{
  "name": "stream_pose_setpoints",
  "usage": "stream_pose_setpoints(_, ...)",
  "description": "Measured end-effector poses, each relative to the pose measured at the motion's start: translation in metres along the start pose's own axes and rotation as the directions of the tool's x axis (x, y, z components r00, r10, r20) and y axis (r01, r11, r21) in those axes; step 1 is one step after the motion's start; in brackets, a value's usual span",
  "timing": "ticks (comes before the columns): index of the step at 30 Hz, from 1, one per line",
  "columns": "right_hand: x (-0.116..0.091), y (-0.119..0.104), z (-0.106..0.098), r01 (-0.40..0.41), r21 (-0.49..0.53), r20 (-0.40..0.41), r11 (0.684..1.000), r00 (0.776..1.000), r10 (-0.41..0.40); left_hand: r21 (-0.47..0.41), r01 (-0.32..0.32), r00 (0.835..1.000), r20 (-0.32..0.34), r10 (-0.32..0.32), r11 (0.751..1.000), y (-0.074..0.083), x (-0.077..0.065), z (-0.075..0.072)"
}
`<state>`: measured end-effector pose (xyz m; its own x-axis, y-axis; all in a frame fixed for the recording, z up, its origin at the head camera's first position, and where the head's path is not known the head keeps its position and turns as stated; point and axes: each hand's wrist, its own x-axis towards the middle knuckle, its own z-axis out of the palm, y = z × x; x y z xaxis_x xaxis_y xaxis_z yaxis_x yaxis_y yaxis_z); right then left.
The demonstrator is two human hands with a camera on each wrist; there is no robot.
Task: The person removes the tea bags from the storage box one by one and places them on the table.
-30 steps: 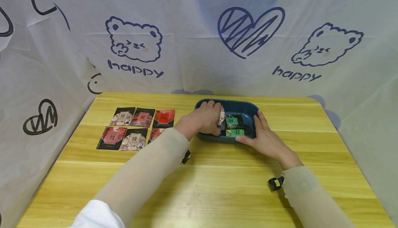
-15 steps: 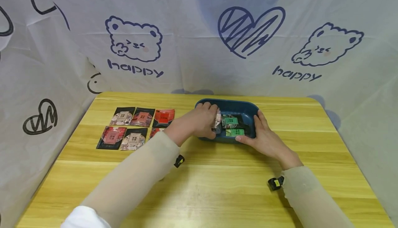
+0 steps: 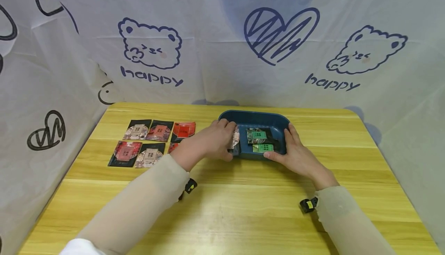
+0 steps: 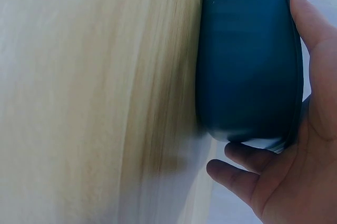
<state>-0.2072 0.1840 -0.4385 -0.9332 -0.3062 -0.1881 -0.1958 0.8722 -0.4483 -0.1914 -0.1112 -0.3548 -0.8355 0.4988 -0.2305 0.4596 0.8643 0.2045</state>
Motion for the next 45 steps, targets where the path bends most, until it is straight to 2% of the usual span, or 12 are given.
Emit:
stream_pose_setpoints(13, -0.002, 0.000, 0.000, 0.010, 0.011, 0.003, 1.000, 1.000, -0.010, -0.060, 0.031, 1.000, 0.007, -0.030, 0.998, -0.015, -0.024, 0.005)
stream_pose_setpoints(33, -0.001, 0.000, -0.001, 0.011, 0.008, -0.002, 1.000, 1.000, -0.011, -0.108, 0.097, 0.995, -0.009, -0.098, 0.989, -0.054, -0.071, 0.010)
stream_pose_setpoints(38, -0.001, 0.001, -0.001, 0.013, 0.013, 0.002, 1.000, 1.000, -0.013, -0.092, 0.122, 0.992, -0.010, -0.123, 0.988, -0.066, -0.087, 0.012)
stream_pose_setpoints(42, -0.002, 0.001, -0.001, 0.012, 0.018, 0.007, 1.000, 1.000, -0.012, -0.120, 0.127, 0.992, 0.002, -0.128, 0.985, -0.076, -0.104, 0.015)
stream_pose_setpoints(45, -0.002, 0.002, -0.001, 0.013, 0.022, 0.011, 1.000, 1.000, -0.013, -0.128, 0.163, 0.987, 0.026, -0.160, 0.978, -0.084, -0.119, 0.018)
